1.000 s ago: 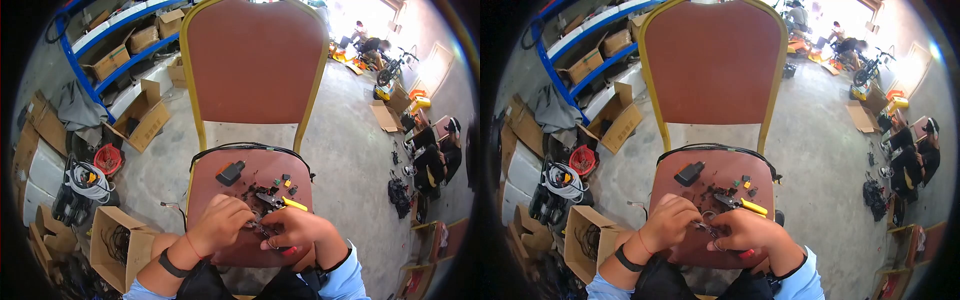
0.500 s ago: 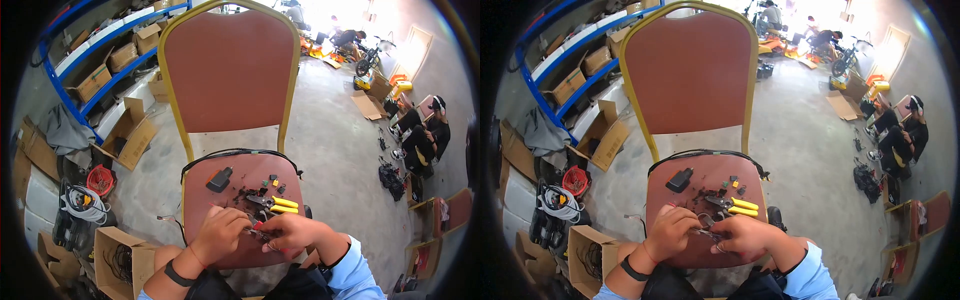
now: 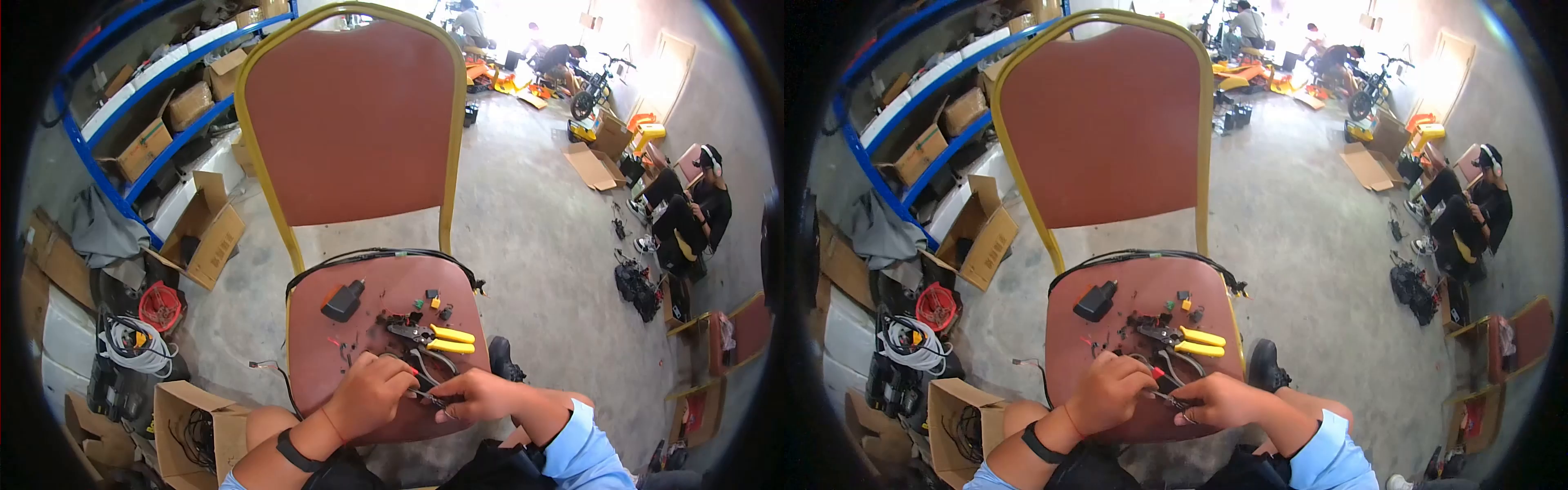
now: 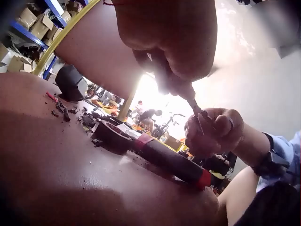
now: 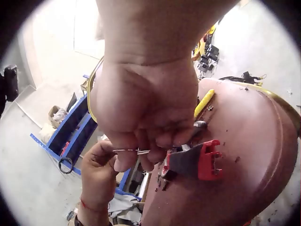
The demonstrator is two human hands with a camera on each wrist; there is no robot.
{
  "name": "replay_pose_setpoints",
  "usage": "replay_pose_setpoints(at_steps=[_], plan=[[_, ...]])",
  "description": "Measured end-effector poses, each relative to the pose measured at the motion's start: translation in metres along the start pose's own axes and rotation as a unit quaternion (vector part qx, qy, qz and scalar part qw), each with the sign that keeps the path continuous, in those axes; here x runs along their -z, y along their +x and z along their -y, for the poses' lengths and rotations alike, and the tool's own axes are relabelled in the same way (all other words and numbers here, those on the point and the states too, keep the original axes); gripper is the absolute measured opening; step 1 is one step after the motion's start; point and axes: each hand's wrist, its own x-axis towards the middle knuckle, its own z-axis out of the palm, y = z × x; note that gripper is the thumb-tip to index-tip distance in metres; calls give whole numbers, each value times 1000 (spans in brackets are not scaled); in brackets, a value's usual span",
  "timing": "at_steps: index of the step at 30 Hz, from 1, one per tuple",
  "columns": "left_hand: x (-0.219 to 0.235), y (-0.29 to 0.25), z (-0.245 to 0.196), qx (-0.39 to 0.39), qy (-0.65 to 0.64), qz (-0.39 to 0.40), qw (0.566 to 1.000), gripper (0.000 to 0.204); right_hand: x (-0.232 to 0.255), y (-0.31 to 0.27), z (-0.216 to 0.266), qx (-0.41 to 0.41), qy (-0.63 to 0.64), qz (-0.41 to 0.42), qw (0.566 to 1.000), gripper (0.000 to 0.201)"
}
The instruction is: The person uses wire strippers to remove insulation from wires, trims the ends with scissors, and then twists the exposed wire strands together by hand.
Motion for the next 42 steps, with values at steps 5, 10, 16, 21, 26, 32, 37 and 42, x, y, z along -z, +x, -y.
replay_pose_setpoints(at_steps=[5, 10, 16, 21, 26, 32, 37, 42], plan=[[-4, 2, 0, 5, -17, -6, 1000, 14, -1, -3, -3, 37, -25, -32, 998, 39], [-11, -1, 8, -1, -16, -12, 1000, 14, -1, 4, -12, 57, -74, -50, 994, 38], [1, -1, 10, 11, -3, -13, 1000, 21, -5, 12, -13, 69, -68, -72, 993, 37], [5, 1, 15, 25, -10, -9, 1000, 23, 0, 16, -1, 41, -77, -70, 994, 39], [11, 3, 18, 22, -25, -19, 999, 24, 9, 21, 8, 38, -33, -58, 997, 43], [16, 6, 13, 19, -7, -31, 999, 30, 18, 27, 22, 24, -24, -20, 999, 52], [20, 8, 13, 16, -10, -34, 999, 31, 17, 32, 19, 41, 10, -4, 999, 53], [22, 7, 20, 42, -23, -37, 998, 26, 14, 38, 20, 45, 25, -10, 999, 44]])
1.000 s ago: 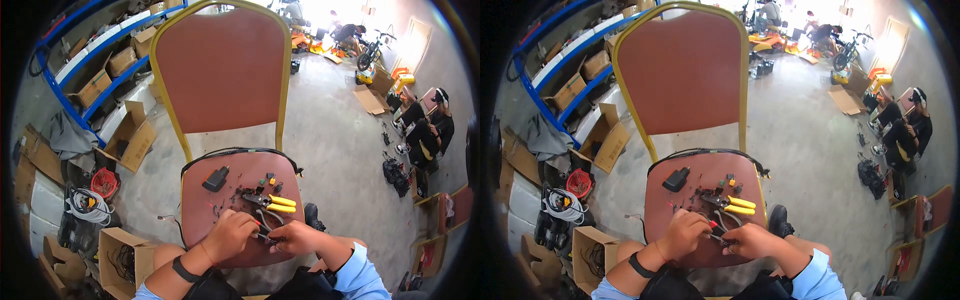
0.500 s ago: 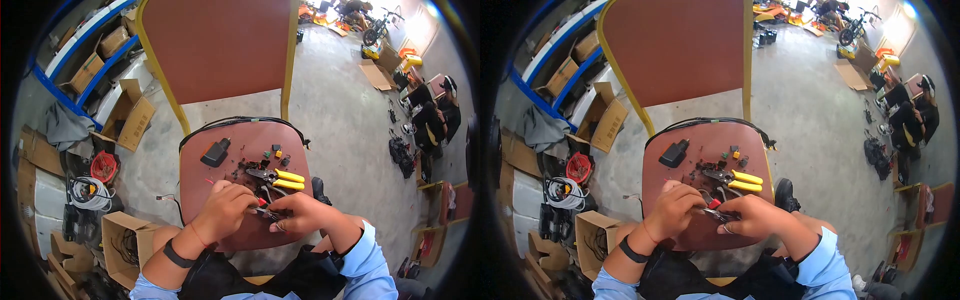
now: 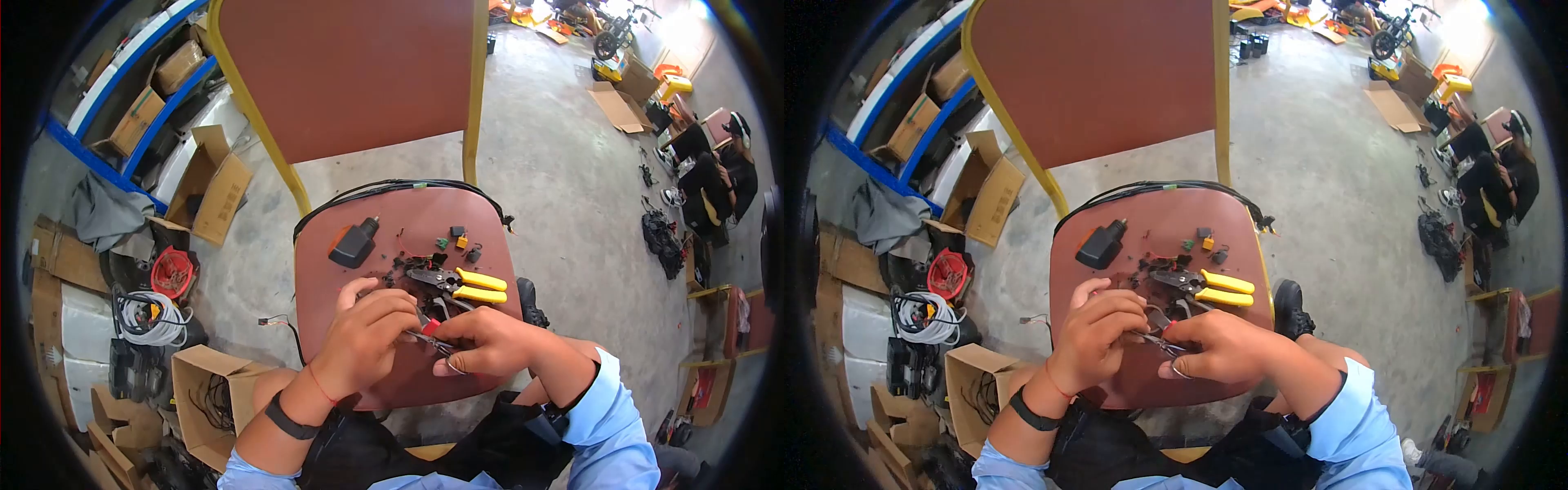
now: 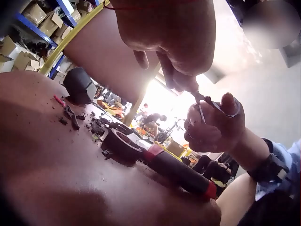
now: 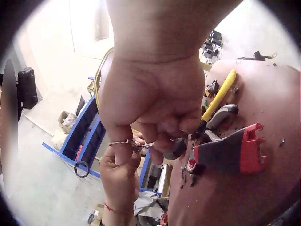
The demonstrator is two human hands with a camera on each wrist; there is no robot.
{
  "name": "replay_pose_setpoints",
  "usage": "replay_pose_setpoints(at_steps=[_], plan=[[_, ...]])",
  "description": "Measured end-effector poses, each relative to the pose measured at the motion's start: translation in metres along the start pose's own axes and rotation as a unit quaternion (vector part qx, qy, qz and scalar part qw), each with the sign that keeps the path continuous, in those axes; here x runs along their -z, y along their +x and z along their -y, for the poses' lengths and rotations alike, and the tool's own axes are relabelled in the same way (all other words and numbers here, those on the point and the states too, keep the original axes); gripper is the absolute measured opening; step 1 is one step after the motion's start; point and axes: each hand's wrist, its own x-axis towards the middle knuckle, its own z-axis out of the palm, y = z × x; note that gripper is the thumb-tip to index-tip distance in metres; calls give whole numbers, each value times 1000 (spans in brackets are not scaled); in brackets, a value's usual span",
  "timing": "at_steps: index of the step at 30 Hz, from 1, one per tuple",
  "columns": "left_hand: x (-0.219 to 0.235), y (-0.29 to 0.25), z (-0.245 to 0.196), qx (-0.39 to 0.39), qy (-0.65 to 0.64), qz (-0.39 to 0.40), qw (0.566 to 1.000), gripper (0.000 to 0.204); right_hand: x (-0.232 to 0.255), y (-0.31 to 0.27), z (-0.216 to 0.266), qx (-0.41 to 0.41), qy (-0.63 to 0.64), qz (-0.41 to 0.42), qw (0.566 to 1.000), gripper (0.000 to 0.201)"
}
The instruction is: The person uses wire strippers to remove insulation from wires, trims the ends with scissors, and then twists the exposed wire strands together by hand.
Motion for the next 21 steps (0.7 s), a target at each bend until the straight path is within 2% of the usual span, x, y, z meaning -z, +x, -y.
replay_pose_setpoints(at_steps=[11, 21], plan=[[10, 0, 8, 46, -11, -1, 999, 22, -3, 9, 3, 10, 26, -14, 1000, 38], [10, 0, 6, 51, -37, 30, 998, 22, -2, 16, 0, -4, 25, 25, 999, 40]])
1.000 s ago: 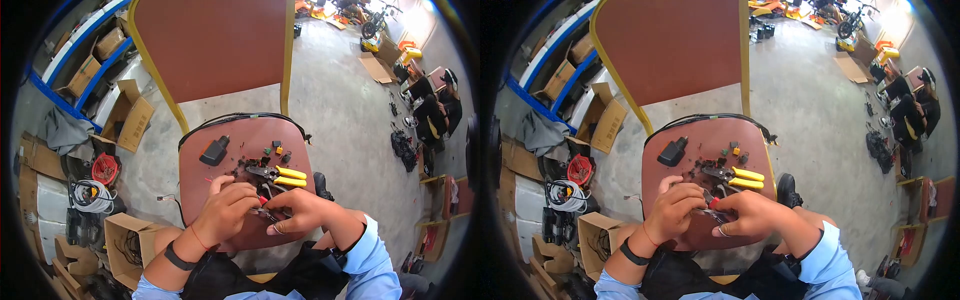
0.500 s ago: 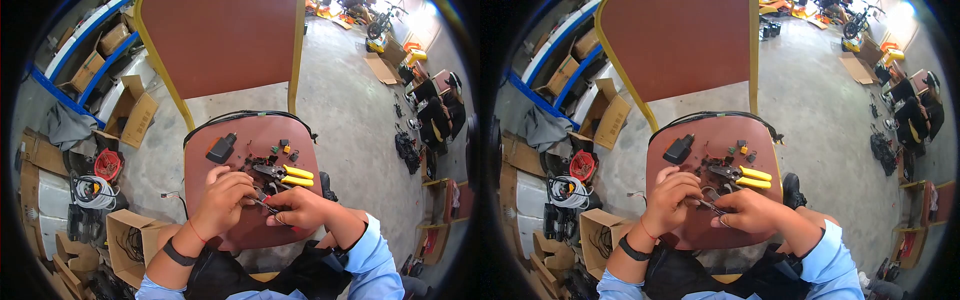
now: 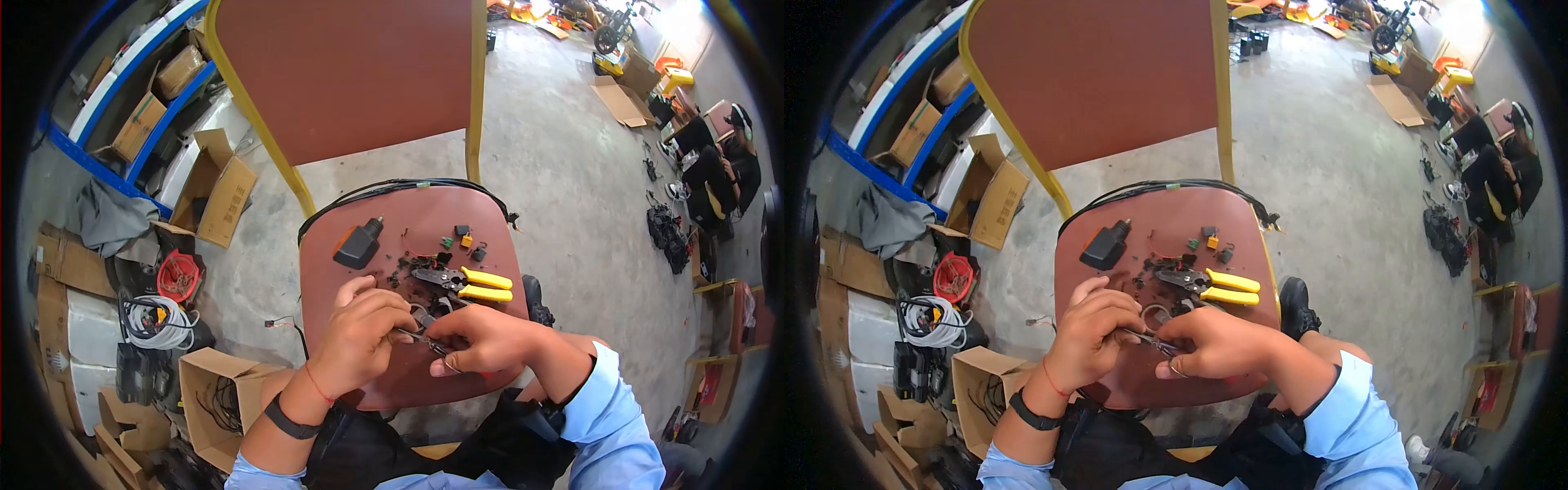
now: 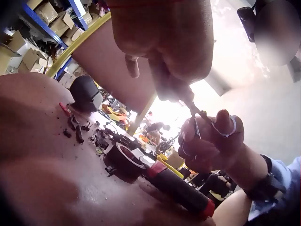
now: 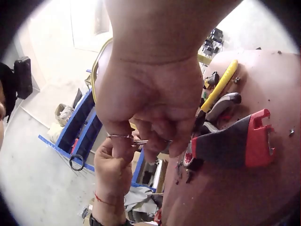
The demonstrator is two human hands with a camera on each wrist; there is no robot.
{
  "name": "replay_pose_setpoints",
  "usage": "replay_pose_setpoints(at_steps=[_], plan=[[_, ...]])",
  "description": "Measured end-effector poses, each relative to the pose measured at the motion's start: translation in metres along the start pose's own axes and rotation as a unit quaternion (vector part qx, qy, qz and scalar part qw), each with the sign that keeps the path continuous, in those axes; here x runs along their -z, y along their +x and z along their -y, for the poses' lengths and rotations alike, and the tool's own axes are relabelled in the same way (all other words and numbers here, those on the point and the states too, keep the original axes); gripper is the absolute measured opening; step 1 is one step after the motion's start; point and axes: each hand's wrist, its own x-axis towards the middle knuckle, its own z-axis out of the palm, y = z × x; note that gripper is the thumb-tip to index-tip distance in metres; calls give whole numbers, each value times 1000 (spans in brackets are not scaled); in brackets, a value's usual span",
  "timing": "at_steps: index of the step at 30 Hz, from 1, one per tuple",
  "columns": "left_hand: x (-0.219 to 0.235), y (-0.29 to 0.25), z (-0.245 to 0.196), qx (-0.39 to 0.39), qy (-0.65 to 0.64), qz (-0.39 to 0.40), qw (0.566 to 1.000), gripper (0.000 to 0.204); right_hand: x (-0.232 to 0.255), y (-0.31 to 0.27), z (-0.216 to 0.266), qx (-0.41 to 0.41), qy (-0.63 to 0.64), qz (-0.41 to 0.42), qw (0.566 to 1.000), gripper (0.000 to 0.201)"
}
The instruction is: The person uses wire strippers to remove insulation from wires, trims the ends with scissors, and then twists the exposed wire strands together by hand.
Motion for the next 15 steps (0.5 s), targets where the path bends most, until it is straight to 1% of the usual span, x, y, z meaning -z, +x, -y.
replay_pose_setpoints(at_steps=[2, 5, 11, 15], plan=[[-1, -1, -2, 6, -7, 7, 1000, 22, 1, -1, 1, 1, 10, 14, 1000, 41], [-1, 0, -3, 6, 17, 13, 1000, 23, -2, 0, -2, 5, 38, 5, 999, 47], [-4, -1, -5, -4, 32, 15, 999, 26, 2, 2, 7, -12, 36, 27, 999, 58], [-2, -1, -7, -12, 41, 18, 999, 26, 1, 4, 5, -21, 31, 35, 999, 58]])
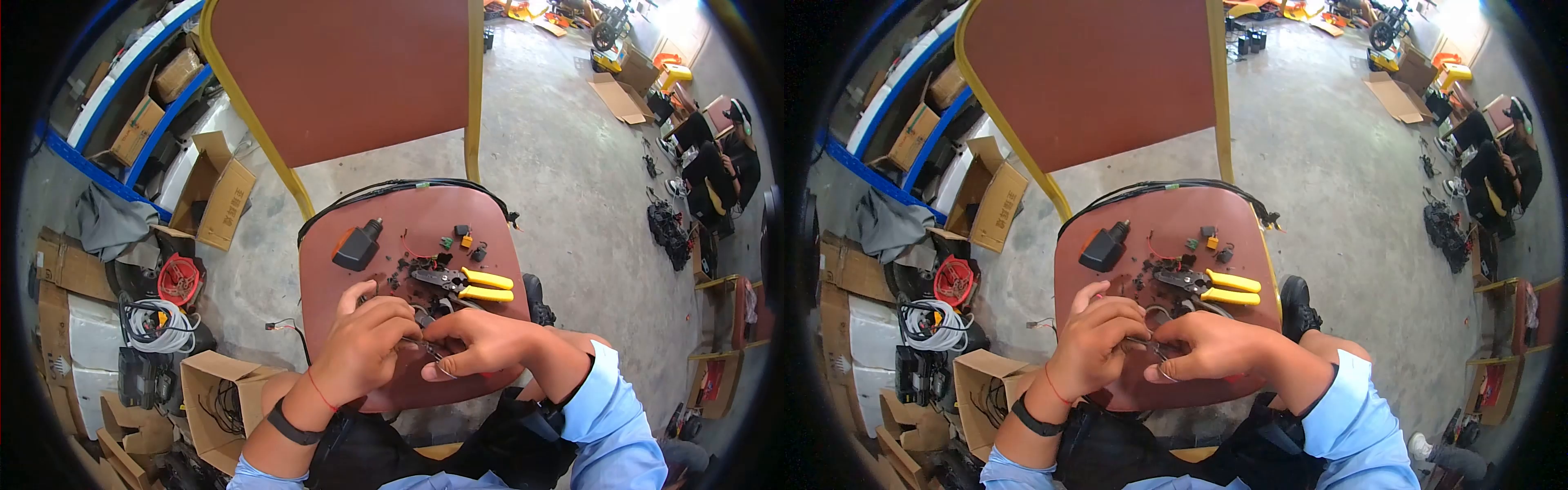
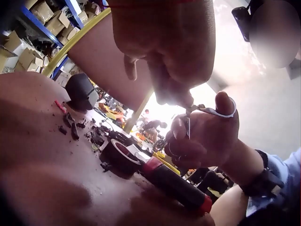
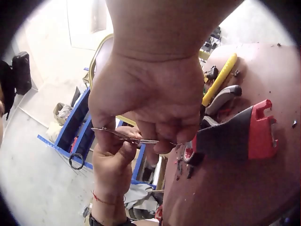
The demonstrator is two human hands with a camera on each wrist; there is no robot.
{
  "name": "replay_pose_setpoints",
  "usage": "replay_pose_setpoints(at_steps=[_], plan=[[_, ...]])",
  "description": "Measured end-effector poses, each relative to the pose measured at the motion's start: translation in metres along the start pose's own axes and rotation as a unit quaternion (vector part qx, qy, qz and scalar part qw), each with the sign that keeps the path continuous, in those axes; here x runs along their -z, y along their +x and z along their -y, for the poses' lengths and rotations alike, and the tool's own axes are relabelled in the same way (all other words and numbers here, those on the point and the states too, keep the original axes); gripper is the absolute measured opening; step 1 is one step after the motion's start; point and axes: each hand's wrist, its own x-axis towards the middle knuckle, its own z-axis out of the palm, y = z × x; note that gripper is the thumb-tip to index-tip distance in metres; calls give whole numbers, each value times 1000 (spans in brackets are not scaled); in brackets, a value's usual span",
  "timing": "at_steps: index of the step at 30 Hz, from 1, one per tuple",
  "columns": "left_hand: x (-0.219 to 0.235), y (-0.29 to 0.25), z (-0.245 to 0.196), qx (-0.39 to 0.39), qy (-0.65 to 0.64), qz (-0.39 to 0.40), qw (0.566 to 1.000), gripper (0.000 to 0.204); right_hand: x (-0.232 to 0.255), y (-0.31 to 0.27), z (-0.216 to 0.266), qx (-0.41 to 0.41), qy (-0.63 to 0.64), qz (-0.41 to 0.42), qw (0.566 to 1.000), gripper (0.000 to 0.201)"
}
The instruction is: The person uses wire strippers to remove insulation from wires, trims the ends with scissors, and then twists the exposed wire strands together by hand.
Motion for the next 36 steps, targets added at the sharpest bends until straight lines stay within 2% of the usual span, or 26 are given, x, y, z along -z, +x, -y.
replay_pose_setpoints(at_steps=[5, 11, 14, 20, 23, 26, 31, 36], plan=[[2, 0, 1, 0, -9, -5, 1000, 27, 1, 1, 0, 1, -6, 10, 1000, 55], [4, 0, 6, 21, -31, -12, 999, 26, -5, 1, -6, 45, 5, -30, 999, 48], [5, 0, 7, 19, -35, -22, 999, 26, -3, -1, 0, 27, -14, -19, 999, 44], [9, 0, 6, 27, -42, -16, 999, 25, -1, -6, 1, 42, -32, -31, 998, 37], [12, 0, 6, 28, -43, -12, 999, 22, -3, -7, -4, 83, -36, -54, 994, 35], [14, 0, 5, 23, -43, 0, 999, 18, -2, -8, -1, 70, -38, -45, 996, 33], [12, -1, 2, 10, -44, 7, 999, 19, 1, -11, 6, 46, -52, -34, 997, 38], [11, 1, -4, -6, -30, -7, 1000, 21, 2, -10, 4, 60, -62, -39, 996, 45]])
